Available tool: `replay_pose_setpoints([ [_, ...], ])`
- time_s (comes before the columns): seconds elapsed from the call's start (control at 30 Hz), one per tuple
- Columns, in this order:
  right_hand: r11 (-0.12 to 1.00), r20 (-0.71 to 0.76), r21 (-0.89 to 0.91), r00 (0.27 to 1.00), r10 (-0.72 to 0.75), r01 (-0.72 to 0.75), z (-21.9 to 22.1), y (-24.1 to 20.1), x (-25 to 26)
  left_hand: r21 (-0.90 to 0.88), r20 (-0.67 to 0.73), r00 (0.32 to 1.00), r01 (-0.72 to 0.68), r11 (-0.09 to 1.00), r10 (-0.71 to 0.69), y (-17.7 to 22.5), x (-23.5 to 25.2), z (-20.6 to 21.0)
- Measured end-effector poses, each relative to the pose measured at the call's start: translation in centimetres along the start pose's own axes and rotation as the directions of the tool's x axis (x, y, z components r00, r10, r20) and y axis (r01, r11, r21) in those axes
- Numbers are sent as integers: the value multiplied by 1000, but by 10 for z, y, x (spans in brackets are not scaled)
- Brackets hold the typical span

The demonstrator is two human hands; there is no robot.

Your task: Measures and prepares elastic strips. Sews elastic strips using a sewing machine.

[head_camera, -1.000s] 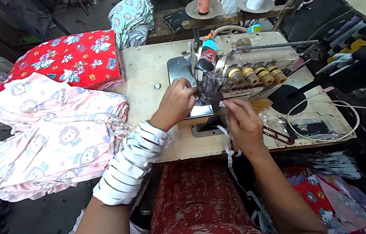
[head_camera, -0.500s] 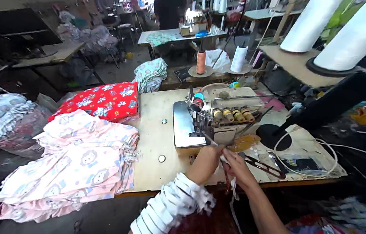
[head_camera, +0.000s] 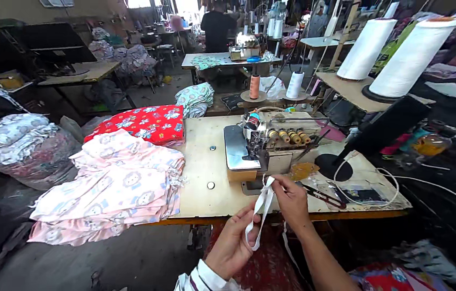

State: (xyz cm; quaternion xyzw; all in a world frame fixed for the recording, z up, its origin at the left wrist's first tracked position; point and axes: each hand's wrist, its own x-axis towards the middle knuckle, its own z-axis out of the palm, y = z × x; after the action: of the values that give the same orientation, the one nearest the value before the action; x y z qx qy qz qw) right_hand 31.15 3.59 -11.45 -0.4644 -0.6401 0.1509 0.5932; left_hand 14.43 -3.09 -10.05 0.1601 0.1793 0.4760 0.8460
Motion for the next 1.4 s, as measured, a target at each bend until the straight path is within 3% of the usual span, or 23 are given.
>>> replay_pose_setpoints([
  [0.07,997,-13,-2,997,-74,74,6,-7,-3,-124,169,982,104,987,-82,2,-15,-6],
  [0.13,996,43,52,996,-78,75,14,-13,-9,12,450,871,213,977,-195,0,-27,-13],
  [0.2,988,202,132,974,-101,75,27,-17,-24,273,666,697,104,956,-266,-1,-30,-14],
  [0.27,984,462,157,874,-150,86,37,-32,-48,427,713,643,-84,900,-278,9,-42,1],
  [0.3,996,660,92,748,-66,6,33,-57,-54,453,704,661,-134,882,-261,16,-53,11],
  [0.33,990,852,-40,514,104,-136,23,-92,-47,475,707,672,-217,853,-223,26,-63,22],
  [0.37,962,926,-162,303,225,-220,21,-110,-39,469,735,661,-335,818,-151,36,-70,30],
  [0.4,941,945,-188,210,251,-280,25,-106,-40,438,758,652,-472,765,-32,45,-76,35],
  [0.43,932,945,-139,237,226,-335,27,-90,-45,397,756,644,-594,700,118,54,-78,36],
  [0.5,917,874,30,456,169,-398,23,-55,-53,409,655,642,-744,528,399,69,-68,22],
  [0.53,894,828,93,533,175,-439,18,-46,-53,528,529,671,-739,418,519,71,-60,7],
  [0.6,865,777,204,613,141,-458,9,-37,-48,772,224,781,-507,383,583,61,-45,-19],
  [0.7,892,733,233,673,101,-388,4,-33,-49,871,-51,917,-153,467,395,32,-27,-35],
  [0.77,903,717,207,686,121,-376,4,-33,-54,862,-100,947,-71,502,305,18,-25,-33],
  [0.87,936,678,139,720,148,-323,4,-32,-59,838,-70,973,-62,542,219,21,-24,-35],
  [0.97,960,663,89,735,144,-267,8,-28,-67,869,-88,984,1,495,152,30,-26,-37],
  [1.07,964,645,69,749,153,-256,14,-25,-72,889,-106,976,6,457,192,28,-27,-45],
  [1.13,954,704,20,681,199,-299,11,-22,-69,948,-76,960,-15,319,271,30,-31,-52],
  [1.23,911,830,-105,470,300,-398,-24,-2,-57,983,131,898,-62,-175,421,54,-46,-77],
  [1.27,901,829,-155,443,342,-405,-42,10,-55,960,164,881,-39,-277,444,67,-54,-87],
  [1.33,878,758,-258,479,443,-404,-83,34,-53,937,156,858,28,-347,490,88,-70,-102],
  [1.4,843,658,-311,540,524,-439,-117,48,-55,943,105,834,89,-320,542,95,-79,-111],
])
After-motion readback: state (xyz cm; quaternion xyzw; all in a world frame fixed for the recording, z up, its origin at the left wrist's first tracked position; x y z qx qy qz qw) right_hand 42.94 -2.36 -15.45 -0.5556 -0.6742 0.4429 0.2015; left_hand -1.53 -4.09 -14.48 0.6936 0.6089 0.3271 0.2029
